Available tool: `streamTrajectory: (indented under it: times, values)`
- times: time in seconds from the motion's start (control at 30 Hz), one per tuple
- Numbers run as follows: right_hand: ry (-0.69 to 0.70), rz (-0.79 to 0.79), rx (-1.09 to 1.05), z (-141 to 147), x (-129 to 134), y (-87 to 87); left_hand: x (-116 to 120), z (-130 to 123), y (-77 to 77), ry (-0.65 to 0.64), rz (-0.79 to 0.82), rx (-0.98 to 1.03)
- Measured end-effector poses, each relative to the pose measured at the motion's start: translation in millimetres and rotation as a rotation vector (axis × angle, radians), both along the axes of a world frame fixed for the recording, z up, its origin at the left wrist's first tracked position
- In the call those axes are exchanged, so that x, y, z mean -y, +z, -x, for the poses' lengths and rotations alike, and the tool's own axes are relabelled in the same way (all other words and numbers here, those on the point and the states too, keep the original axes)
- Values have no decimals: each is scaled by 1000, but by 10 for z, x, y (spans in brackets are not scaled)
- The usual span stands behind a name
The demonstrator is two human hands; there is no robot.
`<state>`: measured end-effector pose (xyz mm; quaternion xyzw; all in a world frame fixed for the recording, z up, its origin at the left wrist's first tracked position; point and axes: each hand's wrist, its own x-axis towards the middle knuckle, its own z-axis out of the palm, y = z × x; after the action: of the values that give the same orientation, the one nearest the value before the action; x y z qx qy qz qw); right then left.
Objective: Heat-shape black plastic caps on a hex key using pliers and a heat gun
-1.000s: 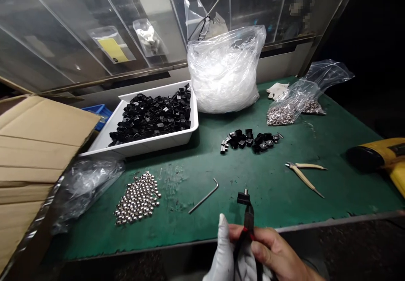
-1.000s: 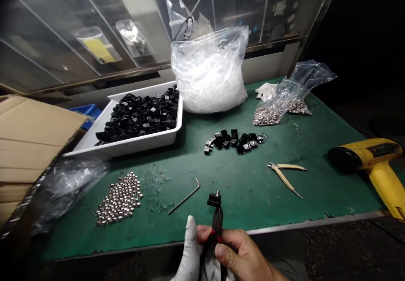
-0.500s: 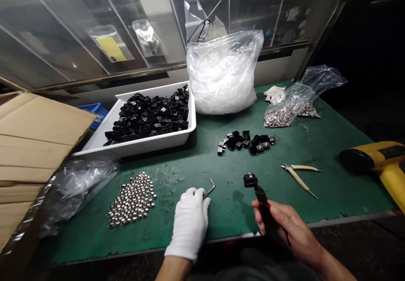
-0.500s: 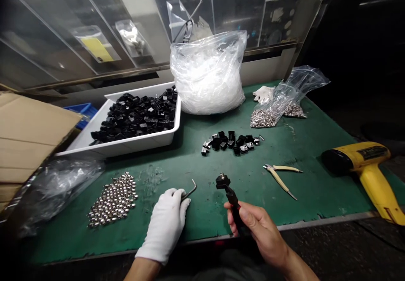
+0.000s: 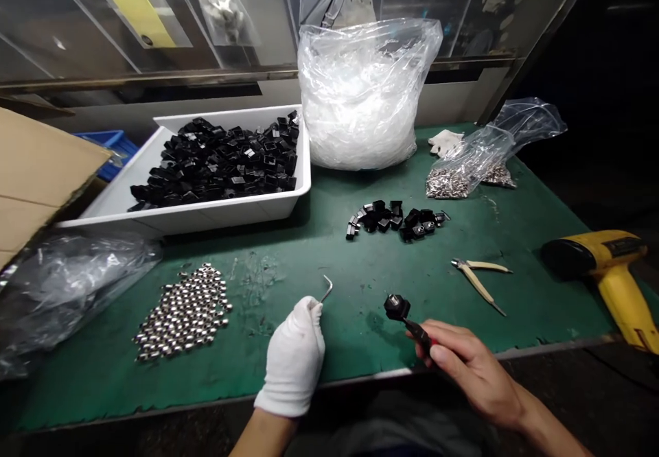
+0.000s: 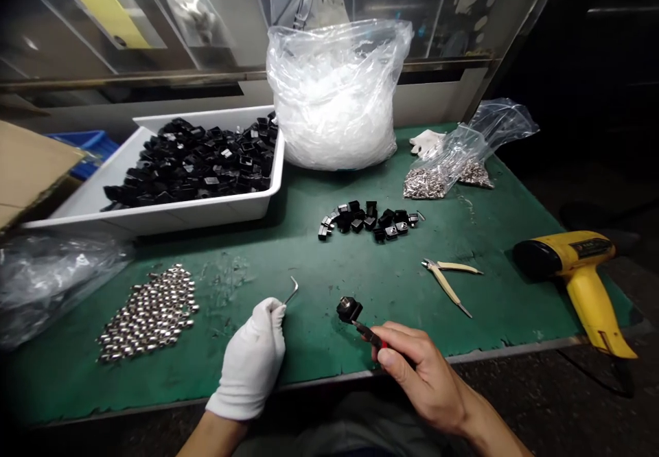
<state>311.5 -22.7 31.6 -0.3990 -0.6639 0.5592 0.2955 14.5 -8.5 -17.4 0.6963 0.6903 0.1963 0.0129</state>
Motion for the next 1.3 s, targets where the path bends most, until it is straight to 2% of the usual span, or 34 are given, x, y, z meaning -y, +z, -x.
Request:
streamTrajectory:
  times: [0.1, 0.17, 0.23, 0.33, 0.57, 0.8, 0.93, 1.1, 1.2, 1.3]
  values:
    - [31, -18, 52, -9, -7, 3, 95, -87, 245, 83, 151, 360]
    - [56, -24, 90, -24, -4, -1, 192, -142, 448, 3, 271, 616]
    - [92, -48, 144, -41, 2, -1, 293, -190, 607, 3, 349, 807]
    - [148, -101, 244, -58, 9, 19, 411, -251, 704, 48, 460, 974]
    - [208, -179, 338, -35, -1, 96, 510, -295, 672, 111, 560, 1119]
    - [241, -197, 392, -14, -13, 150, 539, -281, 683, 63, 606, 1095]
    - [231, -176, 455, -36, 9, 227, 549, -267, 642, 96, 675, 1142]
    - [174, -110, 494, -47, 34, 316, 596, -276, 541, 172, 871, 1441]
    - [133, -4, 481, -9, 31, 368, 631, -300, 495, 196, 977, 1642]
    - [99, 111, 446, 52, 24, 416, 642, -318, 480, 214, 1012, 1759]
